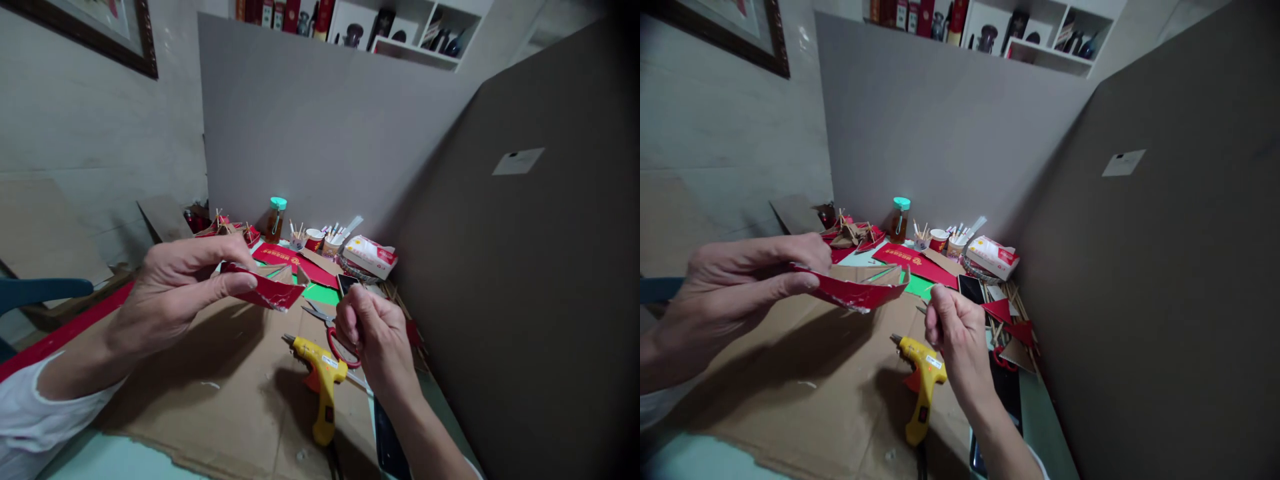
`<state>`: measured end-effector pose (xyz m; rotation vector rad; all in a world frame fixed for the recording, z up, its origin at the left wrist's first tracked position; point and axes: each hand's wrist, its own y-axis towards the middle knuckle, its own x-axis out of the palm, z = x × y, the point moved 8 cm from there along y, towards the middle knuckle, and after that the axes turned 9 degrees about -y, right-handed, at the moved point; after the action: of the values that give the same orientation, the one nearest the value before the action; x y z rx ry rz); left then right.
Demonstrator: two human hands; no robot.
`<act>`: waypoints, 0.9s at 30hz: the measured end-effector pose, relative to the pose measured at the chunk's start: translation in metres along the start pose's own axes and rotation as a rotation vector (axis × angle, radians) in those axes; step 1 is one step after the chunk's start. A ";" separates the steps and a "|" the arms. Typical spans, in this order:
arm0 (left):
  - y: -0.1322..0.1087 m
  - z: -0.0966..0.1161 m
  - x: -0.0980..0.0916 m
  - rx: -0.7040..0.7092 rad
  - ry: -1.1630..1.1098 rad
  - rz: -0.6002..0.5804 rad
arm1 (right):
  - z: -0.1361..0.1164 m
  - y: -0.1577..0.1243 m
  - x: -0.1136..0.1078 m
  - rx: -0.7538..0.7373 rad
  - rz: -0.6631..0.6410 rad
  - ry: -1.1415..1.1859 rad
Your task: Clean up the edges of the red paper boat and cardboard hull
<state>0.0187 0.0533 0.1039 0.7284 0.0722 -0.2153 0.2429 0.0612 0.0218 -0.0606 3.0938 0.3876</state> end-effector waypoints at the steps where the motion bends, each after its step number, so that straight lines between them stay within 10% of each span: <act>1: -0.006 -0.002 -0.003 0.032 -0.033 0.032 | 0.007 0.000 0.001 0.023 -0.009 -0.005; 6: -0.042 0.009 -0.010 0.257 -0.020 0.059 | 0.033 -0.013 0.018 0.125 -0.074 -0.044; 11: -0.093 0.014 0.014 0.512 0.406 -0.265 | 0.030 -0.049 0.040 0.171 -0.130 -0.084; 15: -0.129 -0.005 0.014 0.455 0.462 -0.181 | 0.019 -0.084 0.051 0.154 -0.152 -0.099; 27: -0.178 -0.053 -0.016 0.147 0.279 -0.519 | 0.066 -0.160 0.044 0.341 -0.040 -0.077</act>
<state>-0.0360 -0.0380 -0.0492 0.8745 0.5188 -0.6179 0.2072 -0.0790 -0.0828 -0.0974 3.0269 -0.1375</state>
